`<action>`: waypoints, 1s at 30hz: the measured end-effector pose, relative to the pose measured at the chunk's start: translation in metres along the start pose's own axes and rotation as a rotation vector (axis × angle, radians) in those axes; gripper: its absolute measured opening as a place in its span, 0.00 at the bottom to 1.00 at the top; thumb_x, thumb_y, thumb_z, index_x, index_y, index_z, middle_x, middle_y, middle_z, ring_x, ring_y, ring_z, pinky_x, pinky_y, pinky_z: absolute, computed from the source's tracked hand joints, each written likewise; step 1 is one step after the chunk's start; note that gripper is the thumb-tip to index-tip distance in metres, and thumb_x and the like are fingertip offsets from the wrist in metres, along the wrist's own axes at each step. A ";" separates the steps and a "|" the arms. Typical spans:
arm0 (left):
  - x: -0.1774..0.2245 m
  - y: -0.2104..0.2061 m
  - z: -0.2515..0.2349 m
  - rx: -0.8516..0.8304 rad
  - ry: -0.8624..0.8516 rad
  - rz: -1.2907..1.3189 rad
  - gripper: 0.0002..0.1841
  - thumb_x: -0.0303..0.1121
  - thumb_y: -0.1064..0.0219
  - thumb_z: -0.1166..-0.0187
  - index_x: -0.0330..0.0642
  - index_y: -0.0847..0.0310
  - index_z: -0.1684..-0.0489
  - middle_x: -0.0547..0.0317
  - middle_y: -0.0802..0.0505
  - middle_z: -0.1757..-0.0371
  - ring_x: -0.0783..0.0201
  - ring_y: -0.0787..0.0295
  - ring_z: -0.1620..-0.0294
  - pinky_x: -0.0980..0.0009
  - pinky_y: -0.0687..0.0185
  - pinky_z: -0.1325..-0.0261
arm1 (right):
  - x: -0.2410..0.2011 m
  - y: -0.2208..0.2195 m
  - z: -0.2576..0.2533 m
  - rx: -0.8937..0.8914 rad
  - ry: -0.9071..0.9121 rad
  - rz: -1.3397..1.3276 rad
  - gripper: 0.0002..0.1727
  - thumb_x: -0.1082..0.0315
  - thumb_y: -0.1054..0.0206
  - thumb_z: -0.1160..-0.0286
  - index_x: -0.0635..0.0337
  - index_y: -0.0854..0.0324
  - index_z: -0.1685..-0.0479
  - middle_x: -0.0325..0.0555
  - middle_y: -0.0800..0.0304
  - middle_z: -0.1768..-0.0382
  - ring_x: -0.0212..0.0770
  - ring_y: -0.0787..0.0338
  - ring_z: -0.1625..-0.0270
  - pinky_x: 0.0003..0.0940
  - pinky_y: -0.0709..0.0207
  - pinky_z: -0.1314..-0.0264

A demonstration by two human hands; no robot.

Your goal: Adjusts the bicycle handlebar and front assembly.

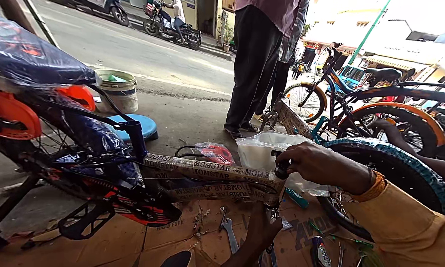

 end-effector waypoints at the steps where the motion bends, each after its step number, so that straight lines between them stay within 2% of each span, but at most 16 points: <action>1: 0.000 0.000 0.000 -0.003 -0.001 -0.002 0.43 0.47 0.23 0.41 0.34 0.33 0.23 0.46 0.15 0.34 0.58 0.16 0.34 0.60 0.19 0.31 | 0.000 0.000 0.000 -0.013 -0.010 0.025 0.13 0.65 0.26 0.25 0.43 0.10 0.44 0.36 0.07 0.54 0.37 0.08 0.51 0.40 0.14 0.46; 3: -0.001 -0.001 -0.001 0.002 -0.007 0.001 0.43 0.47 0.23 0.42 0.35 0.32 0.23 0.47 0.15 0.35 0.60 0.16 0.34 0.61 0.19 0.31 | -0.002 -0.001 -0.001 -0.013 -0.012 0.091 0.07 0.58 0.29 0.21 0.46 0.11 0.52 0.35 0.08 0.60 0.36 0.09 0.56 0.41 0.14 0.51; 4: -0.002 -0.001 -0.001 0.007 -0.011 0.005 0.43 0.47 0.23 0.42 0.35 0.32 0.24 0.48 0.14 0.35 0.60 0.16 0.34 0.61 0.19 0.31 | -0.002 -0.002 -0.002 -0.020 -0.014 0.114 0.08 0.55 0.31 0.19 0.46 0.12 0.54 0.35 0.10 0.61 0.35 0.09 0.56 0.40 0.15 0.52; 7: 0.000 0.000 -0.001 0.010 -0.023 0.014 0.44 0.47 0.23 0.43 0.34 0.32 0.23 0.47 0.14 0.34 0.59 0.16 0.33 0.61 0.19 0.29 | 0.000 -0.002 -0.001 -0.017 0.005 0.082 0.14 0.52 0.28 0.23 0.46 0.11 0.46 0.35 0.10 0.57 0.34 0.10 0.55 0.38 0.15 0.49; 10: 0.001 0.000 0.000 0.005 -0.021 0.002 0.44 0.47 0.23 0.42 0.35 0.32 0.23 0.47 0.15 0.34 0.59 0.16 0.33 0.61 0.20 0.29 | 0.000 -0.004 0.000 -0.031 -0.048 0.130 0.13 0.51 0.31 0.20 0.46 0.12 0.49 0.34 0.09 0.59 0.36 0.09 0.55 0.41 0.14 0.51; 12: 0.001 0.000 0.000 0.000 -0.006 -0.004 0.44 0.47 0.23 0.42 0.35 0.32 0.23 0.47 0.15 0.34 0.59 0.16 0.33 0.60 0.19 0.30 | 0.001 -0.003 0.001 -0.064 -0.147 0.206 0.18 0.43 0.37 0.17 0.45 0.14 0.58 0.34 0.12 0.66 0.38 0.10 0.61 0.43 0.16 0.59; 14: 0.000 -0.001 0.000 -0.007 0.016 -0.017 0.43 0.47 0.23 0.42 0.35 0.32 0.23 0.47 0.15 0.35 0.58 0.16 0.34 0.58 0.18 0.31 | 0.004 -0.001 0.004 -0.071 -0.219 0.245 0.24 0.34 0.41 0.20 0.43 0.15 0.66 0.34 0.14 0.71 0.38 0.12 0.65 0.44 0.20 0.66; 15: 0.000 -0.001 0.000 -0.009 0.017 -0.018 0.43 0.48 0.23 0.42 0.36 0.32 0.24 0.48 0.14 0.35 0.58 0.15 0.35 0.58 0.18 0.32 | 0.005 0.000 0.007 -0.050 -0.212 0.227 0.24 0.32 0.41 0.21 0.41 0.14 0.60 0.33 0.13 0.69 0.38 0.12 0.65 0.44 0.19 0.65; 16: 0.000 -0.001 0.000 -0.011 0.019 -0.015 0.43 0.47 0.23 0.42 0.36 0.32 0.24 0.48 0.14 0.35 0.59 0.15 0.35 0.58 0.17 0.32 | 0.004 0.001 0.009 -0.047 -0.184 0.187 0.23 0.35 0.38 0.21 0.40 0.15 0.44 0.34 0.11 0.62 0.39 0.10 0.61 0.46 0.17 0.60; 17: 0.000 -0.001 0.000 -0.010 0.023 -0.015 0.43 0.47 0.23 0.42 0.36 0.32 0.24 0.48 0.14 0.36 0.59 0.15 0.36 0.59 0.17 0.33 | 0.002 0.000 0.011 -0.055 -0.152 0.154 0.26 0.39 0.35 0.20 0.37 0.21 0.28 0.35 0.10 0.54 0.39 0.09 0.56 0.47 0.15 0.55; 18: 0.001 -0.001 0.000 -0.011 0.027 -0.015 0.43 0.47 0.23 0.42 0.36 0.32 0.24 0.48 0.14 0.36 0.58 0.15 0.36 0.58 0.17 0.33 | 0.000 -0.002 0.011 -0.053 -0.121 0.130 0.29 0.44 0.32 0.21 0.37 0.26 0.21 0.37 0.10 0.49 0.41 0.09 0.53 0.48 0.14 0.52; 19: 0.001 0.000 0.000 -0.011 0.026 -0.018 0.44 0.47 0.23 0.42 0.35 0.33 0.23 0.47 0.15 0.34 0.58 0.16 0.34 0.58 0.18 0.31 | -0.002 -0.004 0.011 -0.042 -0.085 0.122 0.29 0.48 0.31 0.20 0.38 0.26 0.20 0.38 0.10 0.48 0.41 0.08 0.52 0.48 0.13 0.50; 21: 0.001 0.000 -0.001 -0.006 0.017 -0.022 0.44 0.47 0.23 0.42 0.35 0.33 0.22 0.46 0.15 0.33 0.57 0.16 0.33 0.58 0.19 0.30 | -0.006 -0.008 0.010 0.005 -0.021 0.116 0.19 0.57 0.31 0.19 0.45 0.18 0.31 0.39 0.10 0.50 0.41 0.08 0.53 0.45 0.13 0.52; 23: 0.001 0.000 -0.001 0.003 -0.001 -0.015 0.44 0.47 0.23 0.43 0.35 0.33 0.22 0.47 0.15 0.33 0.59 0.16 0.33 0.59 0.19 0.29 | -0.007 -0.009 0.008 0.000 -0.012 0.123 0.15 0.59 0.30 0.20 0.48 0.15 0.37 0.40 0.11 0.52 0.41 0.09 0.53 0.44 0.14 0.51; 26: -0.001 0.000 0.000 0.008 -0.015 0.005 0.44 0.47 0.22 0.43 0.35 0.32 0.22 0.48 0.15 0.33 0.60 0.16 0.33 0.60 0.19 0.29 | -0.008 -0.011 0.003 -0.072 -0.080 0.164 0.13 0.54 0.34 0.17 0.48 0.17 0.42 0.40 0.12 0.56 0.42 0.09 0.54 0.45 0.15 0.53; 30: 0.001 0.001 -0.002 0.008 -0.018 0.011 0.45 0.46 0.22 0.43 0.35 0.33 0.22 0.48 0.15 0.32 0.60 0.17 0.31 0.60 0.20 0.28 | -0.006 -0.007 0.006 -0.060 -0.137 0.158 0.17 0.46 0.36 0.17 0.45 0.17 0.41 0.36 0.11 0.57 0.40 0.09 0.56 0.46 0.15 0.55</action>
Point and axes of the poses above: each hand's wrist, its own z-axis away from the middle knuckle, its own y-axis out of the back of the hand, x = y × z, the point moved 7 cm from there along -z, towards the middle knuckle
